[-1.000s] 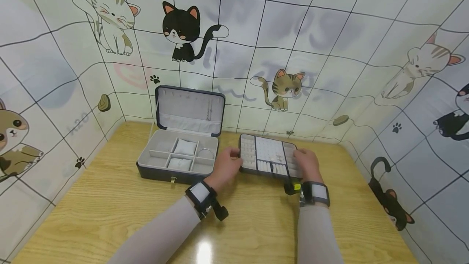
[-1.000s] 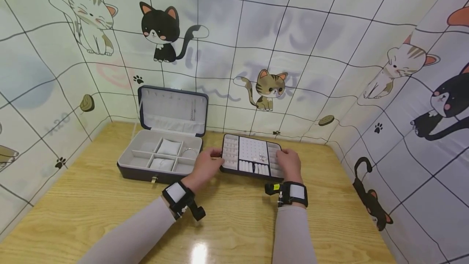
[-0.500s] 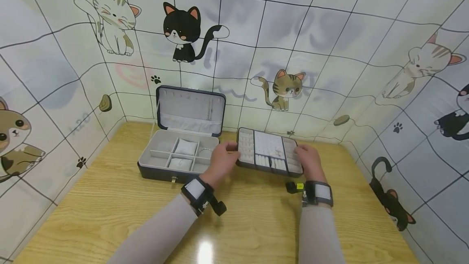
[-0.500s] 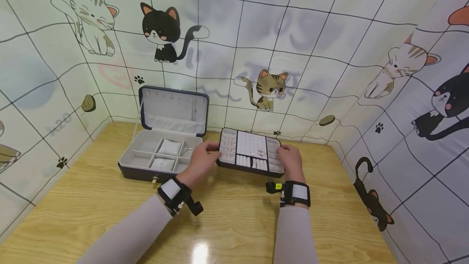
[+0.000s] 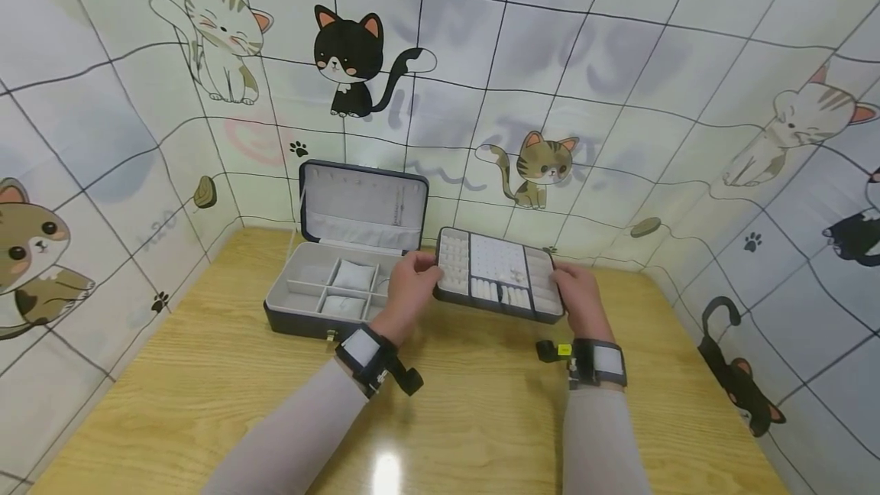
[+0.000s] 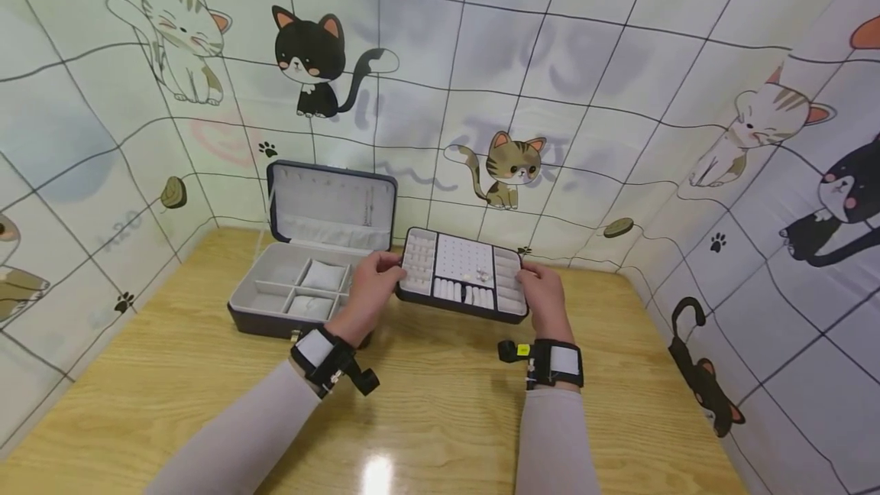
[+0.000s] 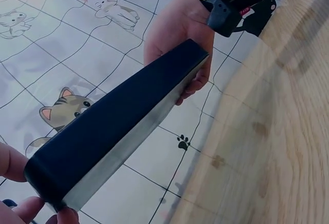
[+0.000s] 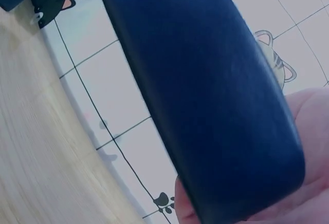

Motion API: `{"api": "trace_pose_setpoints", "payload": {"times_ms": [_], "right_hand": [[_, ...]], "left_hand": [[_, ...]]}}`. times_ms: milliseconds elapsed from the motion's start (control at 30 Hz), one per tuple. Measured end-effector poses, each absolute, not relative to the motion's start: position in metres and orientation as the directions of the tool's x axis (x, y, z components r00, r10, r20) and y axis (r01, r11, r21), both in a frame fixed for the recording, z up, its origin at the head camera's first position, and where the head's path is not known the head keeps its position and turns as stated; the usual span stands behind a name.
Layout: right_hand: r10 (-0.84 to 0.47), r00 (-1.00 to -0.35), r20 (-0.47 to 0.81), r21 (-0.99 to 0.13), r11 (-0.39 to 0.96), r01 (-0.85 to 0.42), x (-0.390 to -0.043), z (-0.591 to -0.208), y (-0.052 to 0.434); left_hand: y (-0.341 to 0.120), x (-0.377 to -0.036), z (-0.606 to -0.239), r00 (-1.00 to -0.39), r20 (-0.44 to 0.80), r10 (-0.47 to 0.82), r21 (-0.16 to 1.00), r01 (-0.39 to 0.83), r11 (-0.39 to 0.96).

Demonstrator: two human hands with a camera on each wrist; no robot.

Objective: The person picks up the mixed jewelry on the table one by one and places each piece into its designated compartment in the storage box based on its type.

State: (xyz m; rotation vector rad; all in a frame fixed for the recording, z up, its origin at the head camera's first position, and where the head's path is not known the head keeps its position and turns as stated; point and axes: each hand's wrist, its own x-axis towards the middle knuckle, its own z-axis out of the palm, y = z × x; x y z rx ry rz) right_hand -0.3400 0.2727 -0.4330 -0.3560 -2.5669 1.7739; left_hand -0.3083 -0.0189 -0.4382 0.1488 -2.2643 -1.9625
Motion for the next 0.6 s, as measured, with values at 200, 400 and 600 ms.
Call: {"api": "trace_pose_setpoints", "payload": {"times_ms": [200, 400, 600], "right_hand": [[0.191, -0.977, -0.095, -0.942, 0.299, 0.15, -0.341, -0.432, 0.267], [0.219, -0.973, -0.068, -0.956, 0.264, 0.126, -0.344, -0.432, 0.256], [0.233, -0.97, -0.069, -0.962, 0.242, 0.127, -0.345, -0.431, 0.244]], "left_hand": [[-0.024, -0.31, -0.436, -0.977, 0.054, -0.204, 0.99, 0.027, 0.136], [-0.03, -0.31, -0.434, -0.969, 0.062, -0.241, 0.993, 0.035, 0.114], [-0.037, -0.311, -0.433, -0.958, 0.076, -0.275, 0.997, 0.064, 0.052]]}}
